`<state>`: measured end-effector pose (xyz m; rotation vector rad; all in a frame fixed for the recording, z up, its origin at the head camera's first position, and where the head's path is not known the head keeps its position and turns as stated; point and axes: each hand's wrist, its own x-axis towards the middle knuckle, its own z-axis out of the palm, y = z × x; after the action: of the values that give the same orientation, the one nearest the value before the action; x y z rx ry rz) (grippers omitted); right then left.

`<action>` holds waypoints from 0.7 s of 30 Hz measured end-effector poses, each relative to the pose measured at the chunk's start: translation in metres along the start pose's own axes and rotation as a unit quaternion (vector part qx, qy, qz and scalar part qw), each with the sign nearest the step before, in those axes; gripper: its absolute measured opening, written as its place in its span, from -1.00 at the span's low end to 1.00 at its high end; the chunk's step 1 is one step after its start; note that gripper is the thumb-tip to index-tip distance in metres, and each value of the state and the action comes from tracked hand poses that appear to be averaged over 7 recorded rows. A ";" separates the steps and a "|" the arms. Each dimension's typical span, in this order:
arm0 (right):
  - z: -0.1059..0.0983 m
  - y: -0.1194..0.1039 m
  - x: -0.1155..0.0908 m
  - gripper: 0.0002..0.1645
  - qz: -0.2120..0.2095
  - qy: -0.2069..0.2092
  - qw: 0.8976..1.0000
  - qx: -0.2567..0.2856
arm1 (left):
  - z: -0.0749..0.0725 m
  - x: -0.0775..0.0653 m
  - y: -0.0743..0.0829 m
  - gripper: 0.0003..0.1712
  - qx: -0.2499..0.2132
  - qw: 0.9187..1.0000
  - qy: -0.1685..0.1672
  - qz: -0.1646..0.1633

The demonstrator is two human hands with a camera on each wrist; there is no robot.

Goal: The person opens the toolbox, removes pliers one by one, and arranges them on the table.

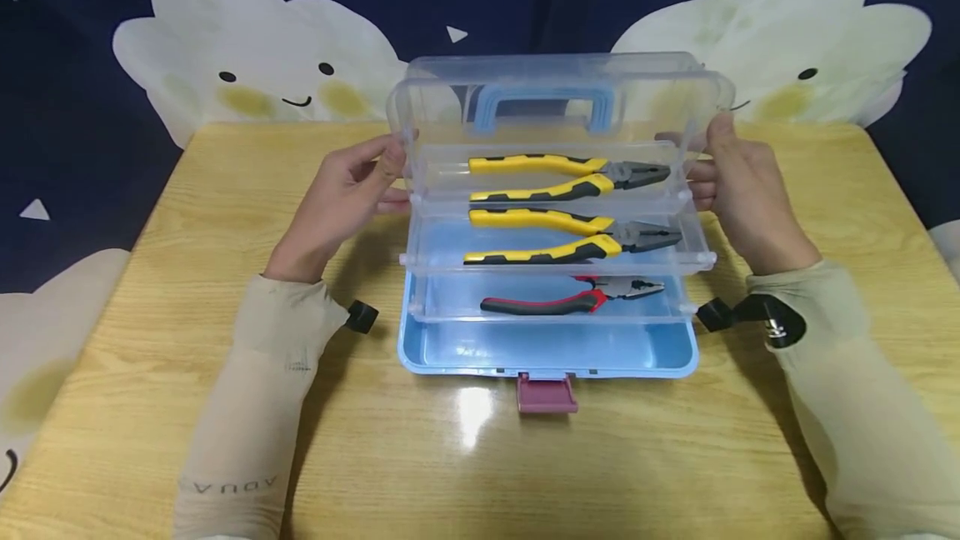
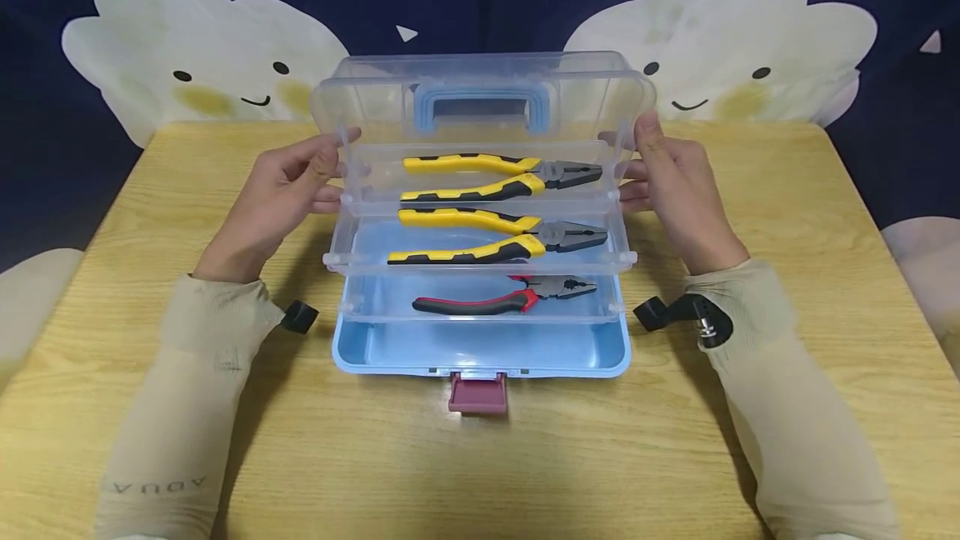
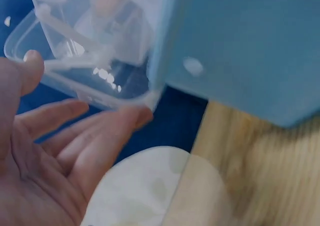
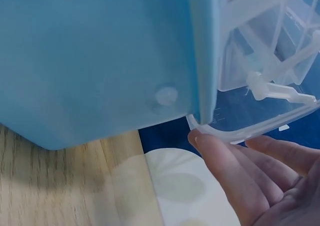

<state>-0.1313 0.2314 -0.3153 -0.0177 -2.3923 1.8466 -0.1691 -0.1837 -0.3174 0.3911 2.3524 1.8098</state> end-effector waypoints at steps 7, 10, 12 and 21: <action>-0.001 -0.001 0.003 -0.12 0.012 0.001 1.000 0.027 | -0.002 0.000 -0.004 -0.42 -0.015 1.000 -0.001 0.009; -0.005 0.003 0.006 -0.13 0.005 -0.030 0.997 0.068 | -0.001 -0.001 -0.002 -0.43 -0.013 1.000 0.004 0.000; -0.010 0.007 0.007 -0.22 -0.010 -0.071 0.991 0.112 | 0.000 -0.002 -0.002 -0.43 -0.014 1.000 0.006 -0.002; -0.024 0.030 0.007 -0.51 -0.040 -0.156 0.965 0.209 | 0.006 0.000 -0.006 -0.45 -0.030 0.999 0.034 0.004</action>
<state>-0.1375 0.2627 -0.3374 0.4306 -2.0789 2.4246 -0.1684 -0.1792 -0.3251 0.3353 2.3370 1.9220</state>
